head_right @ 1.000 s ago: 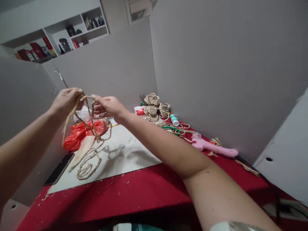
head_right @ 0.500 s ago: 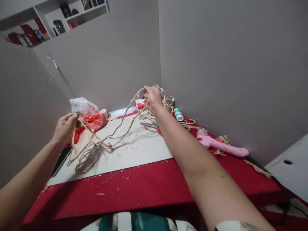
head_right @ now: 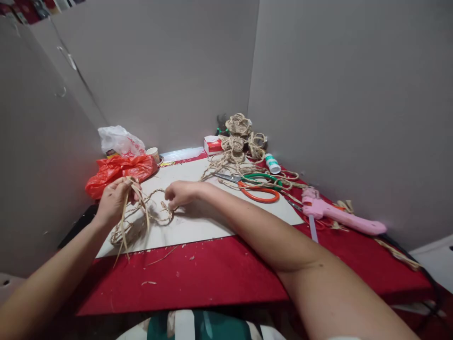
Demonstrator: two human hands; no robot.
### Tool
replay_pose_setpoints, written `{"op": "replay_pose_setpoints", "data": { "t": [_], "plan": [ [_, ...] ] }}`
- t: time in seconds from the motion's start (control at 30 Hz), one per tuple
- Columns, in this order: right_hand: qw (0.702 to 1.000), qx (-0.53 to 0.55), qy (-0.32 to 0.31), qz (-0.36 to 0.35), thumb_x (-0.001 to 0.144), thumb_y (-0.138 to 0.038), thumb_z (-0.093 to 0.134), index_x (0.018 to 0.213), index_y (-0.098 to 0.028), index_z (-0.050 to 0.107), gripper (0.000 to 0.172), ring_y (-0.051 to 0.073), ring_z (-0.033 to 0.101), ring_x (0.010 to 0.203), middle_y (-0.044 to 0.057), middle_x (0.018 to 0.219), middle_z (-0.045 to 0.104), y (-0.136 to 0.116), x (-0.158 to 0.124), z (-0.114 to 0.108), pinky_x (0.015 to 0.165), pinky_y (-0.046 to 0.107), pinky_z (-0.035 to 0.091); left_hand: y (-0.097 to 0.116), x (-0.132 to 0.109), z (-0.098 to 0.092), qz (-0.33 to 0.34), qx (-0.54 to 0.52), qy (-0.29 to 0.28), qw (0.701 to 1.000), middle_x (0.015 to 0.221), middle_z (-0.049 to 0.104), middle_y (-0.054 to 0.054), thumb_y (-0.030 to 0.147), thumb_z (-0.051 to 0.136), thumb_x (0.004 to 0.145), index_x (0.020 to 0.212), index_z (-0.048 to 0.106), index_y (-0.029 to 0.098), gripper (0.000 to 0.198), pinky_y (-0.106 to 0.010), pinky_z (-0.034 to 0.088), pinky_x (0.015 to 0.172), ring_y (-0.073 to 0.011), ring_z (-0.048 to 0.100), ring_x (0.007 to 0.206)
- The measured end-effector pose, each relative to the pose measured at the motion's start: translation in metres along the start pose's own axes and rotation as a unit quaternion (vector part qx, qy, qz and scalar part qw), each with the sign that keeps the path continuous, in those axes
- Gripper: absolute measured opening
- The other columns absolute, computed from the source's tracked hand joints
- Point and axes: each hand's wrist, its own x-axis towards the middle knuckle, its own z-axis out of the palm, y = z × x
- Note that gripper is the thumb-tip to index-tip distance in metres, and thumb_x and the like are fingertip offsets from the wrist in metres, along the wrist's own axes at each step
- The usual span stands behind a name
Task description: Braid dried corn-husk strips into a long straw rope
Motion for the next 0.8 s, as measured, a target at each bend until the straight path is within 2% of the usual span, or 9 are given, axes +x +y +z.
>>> {"op": "replay_pose_setpoints", "data": {
  "t": [0.1, 0.2, 0.3, 0.37, 0.43, 0.53, 0.63, 0.7, 0.8],
  "plan": [
    [0.999, -0.022, -0.050, -0.001, 0.068, -0.025, 0.065, 0.084, -0.013, 0.065, 0.020, 0.012, 0.052, 0.067, 0.004, 0.079, 0.065, 0.000, 0.003, 0.020, 0.058, 0.021, 0.037, -0.012, -0.013, 0.006, -0.025, -0.034, 0.001, 0.999, 0.050, 0.056, 0.000, 0.033, 0.046, 0.084, 0.069, 0.057, 0.015, 0.026, -0.021, 0.037, 0.047, -0.0087, 0.045, 0.043],
    [0.998, -0.054, -0.037, -0.003, 0.073, -0.026, 0.060, 0.084, -0.013, 0.062, 0.017, 0.012, 0.049, 0.065, 0.004, 0.077, 0.062, -0.001, 0.001, 0.025, 0.057, 0.021, 0.035, -0.022, -0.024, 0.009, -0.050, -0.047, -0.009, 0.998, 0.051, 0.058, 0.000, 0.034, 0.047, 0.084, 0.071, 0.058, 0.014, 0.026, -0.021, 0.038, 0.048, -0.0088, 0.047, 0.044],
    [0.999, -0.053, -0.005, -0.008, 0.074, -0.025, 0.059, 0.088, -0.013, 0.060, 0.018, 0.012, 0.049, 0.067, 0.004, 0.080, 0.061, -0.002, 0.001, 0.028, 0.059, 0.022, 0.035, -0.022, -0.030, 0.011, -0.058, -0.060, -0.021, 0.996, 0.060, 0.063, -0.002, 0.035, 0.048, 0.084, 0.073, 0.060, 0.013, 0.027, -0.022, 0.041, 0.051, -0.0094, 0.051, 0.048],
    [0.999, -0.022, 0.030, 0.004, 0.074, -0.025, 0.059, 0.085, -0.013, 0.059, 0.016, 0.011, 0.048, 0.065, 0.003, 0.076, 0.059, 0.000, 0.005, 0.030, 0.059, 0.022, 0.035, -0.019, -0.033, 0.012, -0.060, -0.079, -0.025, 0.995, 0.067, 0.066, -0.004, 0.036, 0.048, 0.083, 0.075, 0.060, 0.013, 0.027, -0.023, 0.043, 0.054, -0.0102, 0.054, 0.052],
    [0.995, 0.034, 0.093, 0.022, 0.073, -0.024, 0.059, 0.078, -0.013, 0.059, 0.013, 0.011, 0.047, 0.062, 0.002, 0.069, 0.057, 0.004, 0.009, 0.031, 0.058, 0.023, 0.036, -0.017, -0.034, 0.014, -0.061, -0.087, -0.020, 0.994, 0.072, 0.068, -0.006, 0.035, 0.048, 0.083, 0.075, 0.061, 0.013, 0.027, -0.024, 0.045, 0.058, -0.0110, 0.056, 0.057],
    [0.969, 0.165, 0.182, 0.015, 0.070, -0.025, 0.059, 0.077, -0.012, 0.058, 0.015, 0.010, 0.047, 0.061, 0.001, 0.069, 0.057, 0.010, 0.015, 0.030, 0.059, 0.023, 0.038, -0.017, -0.036, 0.017, -0.056, -0.076, 0.011, 0.996, 0.077, 0.069, -0.006, 0.035, 0.049, 0.082, 0.073, 0.060, 0.013, 0.026, -0.025, 0.046, 0.061, -0.0111, 0.057, 0.060],
    [0.940, 0.245, 0.236, -0.018, 0.069, -0.026, 0.059, 0.086, -0.012, 0.059, 0.022, 0.010, 0.049, 0.062, 0.001, 0.071, 0.056, 0.009, 0.018, 0.032, 0.061, 0.024, 0.040, -0.023, -0.036, 0.019, -0.055, -0.052, 0.042, 0.996, 0.080, 0.069, -0.006, 0.035, 0.049, 0.081, 0.072, 0.060, 0.013, 0.026, -0.025, 0.046, 0.061, -0.0113, 0.056, 0.061],
    [0.934, 0.229, 0.273, -0.035, 0.069, -0.023, 0.058, 0.087, -0.012, 0.060, 0.021, 0.010, 0.049, 0.062, 0.000, 0.070, 0.056, 0.004, 0.018, 0.037, 0.061, 0.024, 0.040, -0.028, -0.035, 0.020, -0.054, -0.036, 0.052, 0.997, 0.079, 0.068, -0.006, 0.036, 0.048, 0.081, 0.074, 0.061, 0.014, 0.027, -0.025, 0.045, 0.061, -0.0119, 0.056, 0.062],
    [0.934, 0.143, 0.324, -0.055, 0.069, -0.016, 0.054, 0.082, -0.013, 0.062, 0.015, 0.010, 0.048, 0.062, 0.001, 0.070, 0.057, -0.006, 0.017, 0.045, 0.060, 0.023, 0.039, -0.036, -0.035, 0.019, -0.024, 0.000, 0.061, 0.998, 0.079, 0.065, -0.006, 0.037, 0.045, 0.084, 0.078, 0.061, 0.014, 0.028, -0.026, 0.045, 0.064, -0.0126, 0.055, 0.065]
  ]
}}
